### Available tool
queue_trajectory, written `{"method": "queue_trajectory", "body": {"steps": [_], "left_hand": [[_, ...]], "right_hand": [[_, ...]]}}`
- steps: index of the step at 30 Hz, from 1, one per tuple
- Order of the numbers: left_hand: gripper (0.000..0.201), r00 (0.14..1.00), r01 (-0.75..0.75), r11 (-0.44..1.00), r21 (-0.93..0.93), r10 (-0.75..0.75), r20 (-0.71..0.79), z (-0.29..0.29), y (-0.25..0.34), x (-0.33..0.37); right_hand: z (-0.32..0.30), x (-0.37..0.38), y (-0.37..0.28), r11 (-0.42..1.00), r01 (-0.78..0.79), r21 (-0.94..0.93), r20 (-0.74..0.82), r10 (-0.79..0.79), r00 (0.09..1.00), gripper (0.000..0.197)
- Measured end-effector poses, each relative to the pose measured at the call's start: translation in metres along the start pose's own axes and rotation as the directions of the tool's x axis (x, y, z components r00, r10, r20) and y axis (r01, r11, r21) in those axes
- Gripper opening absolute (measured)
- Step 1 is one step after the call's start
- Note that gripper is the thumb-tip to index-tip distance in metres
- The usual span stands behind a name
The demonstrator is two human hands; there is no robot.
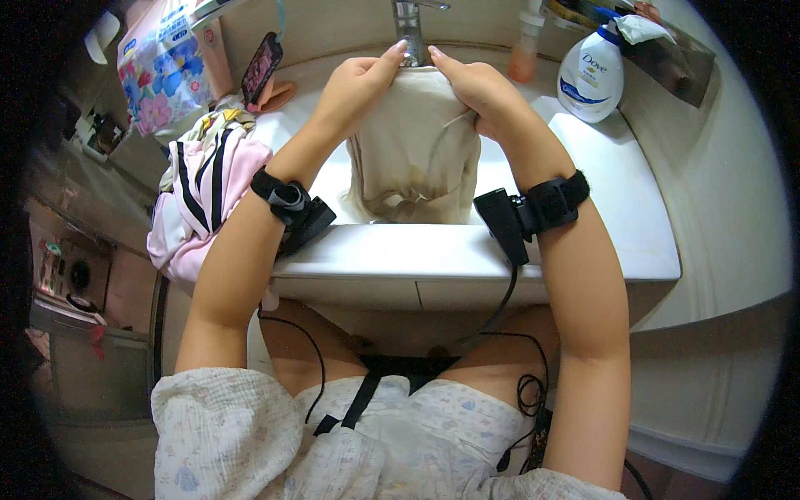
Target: The person rubs a small piece of light-colored fabric with their hands in a sink, then submerges and agitates it in the water.
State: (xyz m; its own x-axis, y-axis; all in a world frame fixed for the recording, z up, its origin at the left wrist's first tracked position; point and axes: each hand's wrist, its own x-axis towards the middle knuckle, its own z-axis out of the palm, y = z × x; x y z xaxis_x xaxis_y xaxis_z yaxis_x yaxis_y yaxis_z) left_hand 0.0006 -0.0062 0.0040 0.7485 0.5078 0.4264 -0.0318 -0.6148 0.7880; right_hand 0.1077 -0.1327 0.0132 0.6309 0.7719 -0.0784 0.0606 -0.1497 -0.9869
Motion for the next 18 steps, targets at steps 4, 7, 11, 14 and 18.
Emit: {"method": "queue_trajectory", "body": {"steps": [4,7,11,14,18], "left_hand": [[0.048,0.981,-0.081,0.993,0.089,0.095,-0.170,0.001,0.003,-0.004],[0.041,0.908,-0.281,0.935,0.217,0.332,-0.255,0.015,0.015,-0.004],[0.035,0.843,-0.402,0.838,0.370,0.496,-0.209,0.023,0.031,-0.009],[0.034,0.851,-0.309,0.856,0.413,0.443,-0.281,0.016,0.019,0.000],[0.035,0.883,-0.234,0.879,0.416,0.370,-0.287,0.011,0.011,0.004]], "right_hand": [[0.009,-0.011,-0.008,0.998,0.062,-0.016,0.016,-0.061,0.998,0.057],[0.012,-0.008,-0.004,0.992,0.126,-0.011,-0.034,-0.126,0.991,0.046],[0.013,0.000,0.005,0.972,0.166,0.169,0.027,-0.173,0.985,0.040],[0.019,0.000,0.000,0.964,0.164,0.210,0.046,-0.178,0.983,0.037],[0.032,-0.013,-0.006,0.958,0.147,0.245,0.003,-0.153,0.988,0.035]]}}
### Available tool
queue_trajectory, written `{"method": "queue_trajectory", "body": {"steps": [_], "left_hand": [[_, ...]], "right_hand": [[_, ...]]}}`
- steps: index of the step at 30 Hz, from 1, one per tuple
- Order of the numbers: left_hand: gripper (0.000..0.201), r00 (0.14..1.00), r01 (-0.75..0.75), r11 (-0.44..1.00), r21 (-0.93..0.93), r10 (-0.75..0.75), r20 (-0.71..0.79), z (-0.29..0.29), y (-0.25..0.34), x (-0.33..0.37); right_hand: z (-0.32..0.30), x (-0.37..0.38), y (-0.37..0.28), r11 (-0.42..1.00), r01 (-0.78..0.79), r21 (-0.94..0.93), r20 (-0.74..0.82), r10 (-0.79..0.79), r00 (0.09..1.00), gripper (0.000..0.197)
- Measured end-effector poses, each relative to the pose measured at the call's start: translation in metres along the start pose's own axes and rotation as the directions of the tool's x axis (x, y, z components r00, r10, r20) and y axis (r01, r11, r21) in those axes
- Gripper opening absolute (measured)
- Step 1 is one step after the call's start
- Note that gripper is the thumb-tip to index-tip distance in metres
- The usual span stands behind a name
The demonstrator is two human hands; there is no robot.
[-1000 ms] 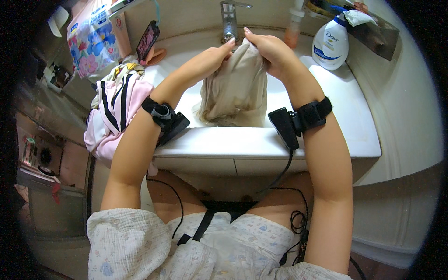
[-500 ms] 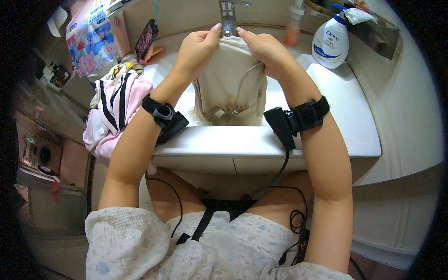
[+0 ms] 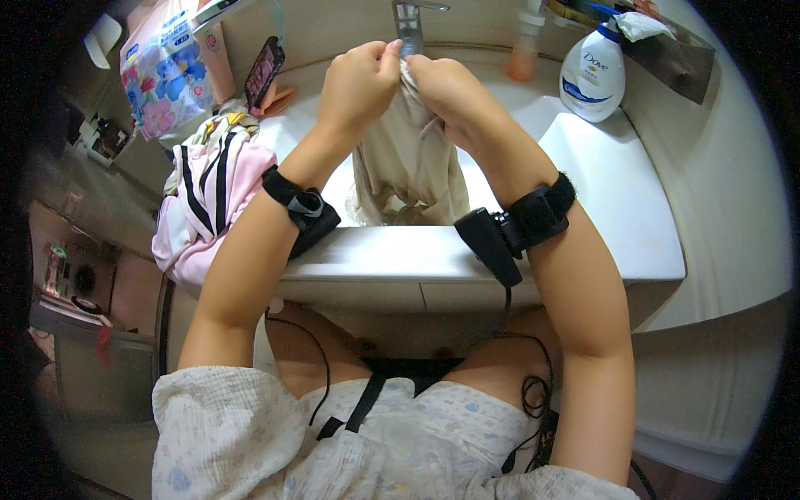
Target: The person rubs a small piece of light-colored fabric with their hands in a sink, then submerges and agitates it in the water.
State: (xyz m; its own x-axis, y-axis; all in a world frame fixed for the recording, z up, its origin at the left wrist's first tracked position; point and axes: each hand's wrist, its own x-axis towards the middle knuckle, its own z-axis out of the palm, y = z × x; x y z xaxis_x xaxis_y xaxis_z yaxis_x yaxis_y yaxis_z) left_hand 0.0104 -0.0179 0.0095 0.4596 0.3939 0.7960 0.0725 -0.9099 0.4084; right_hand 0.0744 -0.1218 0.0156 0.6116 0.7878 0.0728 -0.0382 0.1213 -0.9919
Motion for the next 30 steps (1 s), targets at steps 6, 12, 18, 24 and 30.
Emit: {"method": "queue_trajectory", "body": {"steps": [6,12,18,24,30], "left_hand": [[0.032,0.981,-0.175,0.978,-0.112,0.183,0.066,0.000,0.018,-0.007],[0.033,0.995,-0.083,0.996,-0.032,0.085,0.050,0.001,0.001,-0.004],[0.033,0.998,-0.013,0.999,-0.047,0.015,0.060,-0.002,0.013,-0.010],[0.030,0.969,-0.142,0.965,-0.221,0.180,0.166,-0.002,0.016,-0.009],[0.034,0.989,-0.038,0.996,-0.082,0.049,0.139,0.001,0.001,-0.008]], "right_hand": [[-0.017,0.011,0.015,0.997,0.021,-0.071,-0.002,-0.021,1.000,0.032],[-0.008,0.010,0.010,0.996,-0.003,-0.085,-0.048,-0.001,0.999,0.031],[-0.008,0.009,0.013,0.999,0.053,0.000,-0.033,-0.053,0.998,0.032],[-0.011,0.006,0.015,0.999,0.017,-0.045,-0.033,-0.018,0.999,0.033],[-0.005,0.004,0.010,1.000,0.016,-0.015,-0.057,-0.017,0.998,0.034]]}}
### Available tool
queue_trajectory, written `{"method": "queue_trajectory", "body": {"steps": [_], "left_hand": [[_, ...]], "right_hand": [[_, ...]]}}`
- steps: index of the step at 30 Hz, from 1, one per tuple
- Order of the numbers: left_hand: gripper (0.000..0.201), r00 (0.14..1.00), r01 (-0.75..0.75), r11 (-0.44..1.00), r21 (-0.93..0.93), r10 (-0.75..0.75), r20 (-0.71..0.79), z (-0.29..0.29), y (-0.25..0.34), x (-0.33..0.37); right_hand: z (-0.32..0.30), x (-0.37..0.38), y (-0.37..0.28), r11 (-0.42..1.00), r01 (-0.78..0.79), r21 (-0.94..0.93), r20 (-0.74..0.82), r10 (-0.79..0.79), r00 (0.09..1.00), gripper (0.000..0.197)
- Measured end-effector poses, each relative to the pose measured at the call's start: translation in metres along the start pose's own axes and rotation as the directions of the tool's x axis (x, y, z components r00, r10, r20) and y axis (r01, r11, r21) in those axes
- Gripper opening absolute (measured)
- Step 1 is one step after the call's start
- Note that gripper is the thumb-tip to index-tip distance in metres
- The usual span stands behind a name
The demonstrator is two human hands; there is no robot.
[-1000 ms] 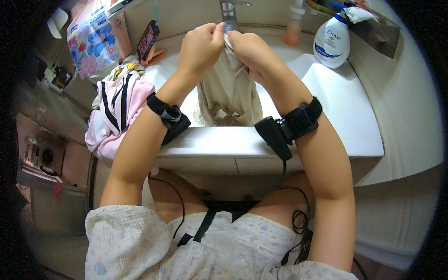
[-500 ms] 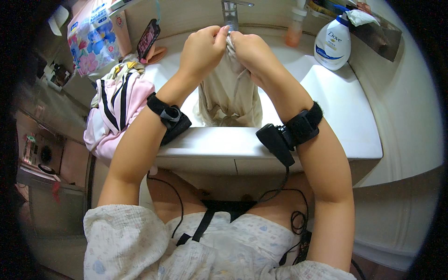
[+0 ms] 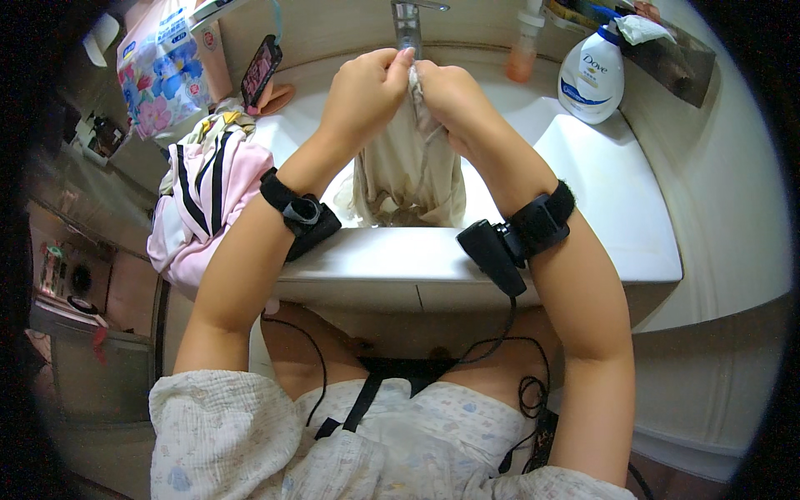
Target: The person rubs a small piece of light-colored fabric with their hands in a sink, then submerges and agitates it in the water.
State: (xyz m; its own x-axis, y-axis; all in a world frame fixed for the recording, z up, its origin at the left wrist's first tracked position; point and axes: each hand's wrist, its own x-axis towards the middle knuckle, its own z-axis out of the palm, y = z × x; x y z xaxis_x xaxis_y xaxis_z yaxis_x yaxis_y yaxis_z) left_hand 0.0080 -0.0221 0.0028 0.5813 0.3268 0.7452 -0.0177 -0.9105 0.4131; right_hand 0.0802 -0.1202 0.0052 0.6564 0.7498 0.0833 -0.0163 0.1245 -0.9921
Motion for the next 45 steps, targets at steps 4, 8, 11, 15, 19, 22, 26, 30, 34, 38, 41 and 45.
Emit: {"method": "queue_trajectory", "body": {"steps": [4,8,11,15,19,22,26,30,34,38,41,45], "left_hand": [[0.041,0.986,0.163,0.985,-0.062,-0.165,-0.024,0.001,-0.008,-0.002],[0.053,0.947,0.299,0.952,-0.058,-0.289,0.136,-0.005,-0.003,-0.005],[0.062,0.898,0.366,0.930,0.024,-0.360,0.252,-0.008,0.005,-0.002],[0.068,0.883,0.381,0.924,-0.013,-0.360,0.302,-0.010,0.003,-0.003],[0.070,0.933,0.317,0.925,-0.210,-0.264,0.243,-0.004,0.000,-0.005],[0.065,0.952,0.222,0.958,-0.182,-0.173,0.253,-0.009,0.011,-0.004],[0.055,0.998,-0.022,0.993,-0.120,0.029,0.055,-0.007,0.020,-0.002],[0.047,0.990,0.026,0.999,-0.040,-0.032,-0.138,-0.003,0.011,0.000],[0.044,0.984,0.108,0.994,0.007,-0.106,-0.143,-0.003,0.007,0.003],[0.043,0.993,-0.070,0.997,0.016,0.071,-0.097,-0.001,0.013,-0.002],[0.042,0.985,-0.163,0.986,0.025,0.164,-0.059,-0.004,0.019,-0.004],[0.042,0.987,-0.028,0.992,0.125,0.047,-0.153,-0.003,0.009,0.001]], "right_hand": [[-0.002,-0.002,-0.009,0.999,0.041,0.033,-0.049,-0.040,0.998,0.036],[-0.018,0.007,-0.005,0.996,0.061,-0.064,-0.140,-0.069,0.988,0.041],[-0.035,0.022,0.000,0.995,0.050,-0.090,-0.184,-0.066,0.981,0.042],[-0.029,0.017,-0.002,0.993,0.065,-0.099,-0.217,-0.085,0.972,0.042],[-0.032,0.019,0.000,0.993,0.075,-0.092,-0.227,-0.094,0.969,0.042],[-0.035,0.023,0.003,0.990,0.077,-0.114,-0.201,-0.099,0.975,0.042],[-0.032,0.024,0.008,0.988,0.129,-0.088,-0.117,-0.139,0.983,0.042],[-0.003,0.012,0.001,0.988,0.122,-0.095,-0.065,-0.129,0.990,0.041],[0.001,0.002,-0.001,0.980,0.147,-0.134,-0.045,-0.154,0.987,0.040],[-0.003,0.006,0.007,0.989,0.130,-0.065,-0.052,-0.134,0.990,0.039],[-0.006,0.004,0.006,0.993,0.094,-0.076,-0.033,-0.097,0.995,0.038],[0.000,0.001,-0.003,0.981,0.170,-0.092,-0.026,-0.173,0.985,0.037]]}}
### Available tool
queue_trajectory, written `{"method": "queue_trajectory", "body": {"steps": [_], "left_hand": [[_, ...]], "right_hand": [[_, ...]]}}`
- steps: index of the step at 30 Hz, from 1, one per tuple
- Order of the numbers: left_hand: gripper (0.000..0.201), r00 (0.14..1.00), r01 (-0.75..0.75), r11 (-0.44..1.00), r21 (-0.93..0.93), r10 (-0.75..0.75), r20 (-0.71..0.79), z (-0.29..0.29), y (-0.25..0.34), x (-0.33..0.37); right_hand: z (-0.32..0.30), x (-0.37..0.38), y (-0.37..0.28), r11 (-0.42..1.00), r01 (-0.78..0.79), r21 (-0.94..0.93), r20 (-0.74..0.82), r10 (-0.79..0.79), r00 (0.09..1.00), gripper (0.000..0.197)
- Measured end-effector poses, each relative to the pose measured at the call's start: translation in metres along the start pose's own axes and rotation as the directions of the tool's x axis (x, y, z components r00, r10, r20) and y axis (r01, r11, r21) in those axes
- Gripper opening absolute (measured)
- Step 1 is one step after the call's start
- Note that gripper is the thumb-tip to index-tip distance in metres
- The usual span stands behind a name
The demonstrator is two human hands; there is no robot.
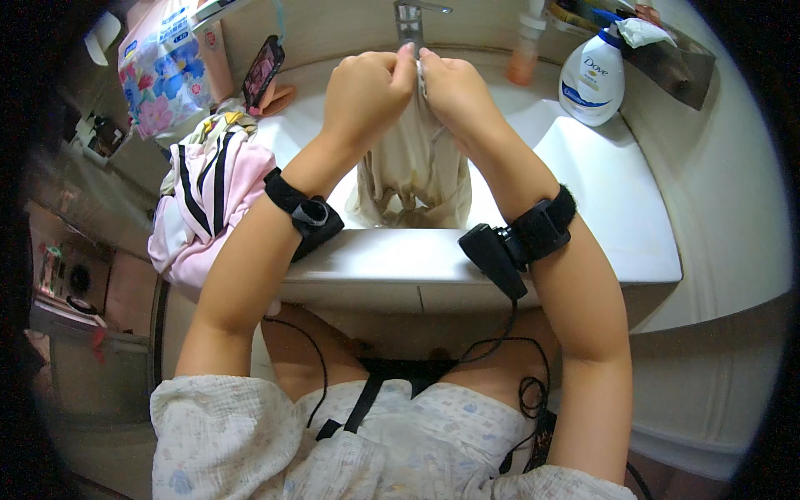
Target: The person rubs a small piece of light-colored fabric with their hands in a sink, then submerges and agitates it in the water.
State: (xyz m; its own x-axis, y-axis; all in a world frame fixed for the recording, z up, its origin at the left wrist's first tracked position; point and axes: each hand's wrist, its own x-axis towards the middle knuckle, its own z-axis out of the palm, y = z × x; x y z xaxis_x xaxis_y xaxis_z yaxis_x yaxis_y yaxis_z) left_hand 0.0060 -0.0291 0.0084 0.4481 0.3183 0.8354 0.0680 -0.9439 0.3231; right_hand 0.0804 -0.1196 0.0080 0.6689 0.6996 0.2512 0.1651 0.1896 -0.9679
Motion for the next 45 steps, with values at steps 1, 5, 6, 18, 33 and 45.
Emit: {"method": "queue_trajectory", "body": {"steps": [1,5,6,18,33,45], "left_hand": [[0.042,1.000,0.001,1.000,0.001,-0.001,-0.001,0.001,-0.003,0.001],[0.042,0.997,0.066,0.998,-0.012,-0.066,-0.038,0.000,-0.007,0.001],[0.042,0.996,0.057,0.998,-0.039,-0.060,-0.060,-0.001,-0.005,0.002],[0.040,0.991,-0.118,0.985,-0.127,0.126,0.054,-0.005,0.004,-0.003],[0.044,0.967,-0.154,0.946,-0.287,0.203,0.152,-0.008,0.004,-0.005],[0.049,0.963,0.233,0.957,-0.174,-0.202,0.179,-0.003,-0.012,-0.004]], "right_hand": [[0.001,0.000,-0.001,0.998,0.062,-0.014,0.006,-0.062,0.998,0.038],[0.004,-0.004,-0.009,0.998,0.057,-0.023,0.059,-0.056,0.997,0.039],[0.001,-0.003,-0.009,0.998,0.043,-0.047,0.069,-0.040,0.997,0.038],[-0.007,0.002,0.006,1.000,-0.025,0.009,0.093,0.024,0.995,0.035],[-0.002,0.000,0.014,0.993,-0.114,0.027,0.093,0.111,0.989,0.032],[-0.004,-0.005,-0.012,0.996,-0.057,0.070,-0.076,0.063,0.995,0.034]]}}
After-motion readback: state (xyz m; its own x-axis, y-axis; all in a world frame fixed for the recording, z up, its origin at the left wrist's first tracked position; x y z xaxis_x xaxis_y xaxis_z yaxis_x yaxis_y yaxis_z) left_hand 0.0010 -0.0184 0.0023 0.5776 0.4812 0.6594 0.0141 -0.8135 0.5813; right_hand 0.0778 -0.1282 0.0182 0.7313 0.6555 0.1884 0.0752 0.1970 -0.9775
